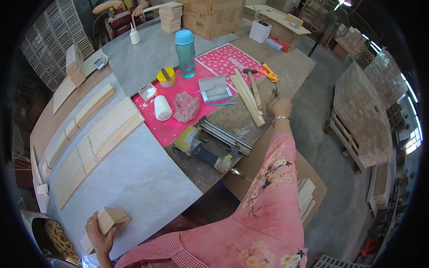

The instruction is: Assemble wooden boxes by applying glue to wood slats and securing them with a pneumatic nailer.

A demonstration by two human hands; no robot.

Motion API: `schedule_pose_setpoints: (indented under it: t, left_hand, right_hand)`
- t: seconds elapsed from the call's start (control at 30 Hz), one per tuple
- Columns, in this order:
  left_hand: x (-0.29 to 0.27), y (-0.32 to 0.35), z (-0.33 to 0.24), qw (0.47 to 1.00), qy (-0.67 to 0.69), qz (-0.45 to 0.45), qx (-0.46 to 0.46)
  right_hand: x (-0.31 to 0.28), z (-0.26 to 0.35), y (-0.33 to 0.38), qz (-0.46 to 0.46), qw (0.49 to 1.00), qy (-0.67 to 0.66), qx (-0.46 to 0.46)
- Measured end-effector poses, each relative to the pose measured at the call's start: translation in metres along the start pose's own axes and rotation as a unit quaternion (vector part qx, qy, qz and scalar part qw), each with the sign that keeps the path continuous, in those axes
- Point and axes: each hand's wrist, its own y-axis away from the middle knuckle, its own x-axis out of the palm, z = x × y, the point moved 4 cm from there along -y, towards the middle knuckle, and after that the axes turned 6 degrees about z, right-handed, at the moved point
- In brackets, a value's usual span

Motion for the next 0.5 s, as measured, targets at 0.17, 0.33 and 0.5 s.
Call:
schedule_pose_setpoints:
  t: [0.17,0.33,0.5]
  left_hand:
    - [0.002,0.002,0.005,1.000,-0.002,-0.005,0.014]
    - [0.001,0.001,0.003,1.000,-0.008,0.002,0.030]
    - [0.002,0.006,0.002,0.999,-0.026,-0.019,0.036]
  right_hand:
    - [-0.058,-0.017,0.052,-0.047,0.988,-0.112,0.101]
    - [-0.103,-0.032,0.118,-0.016,0.914,-0.363,-0.178]
    - [-0.083,-0.020,0.340,0.271,0.805,-0.432,-0.302]
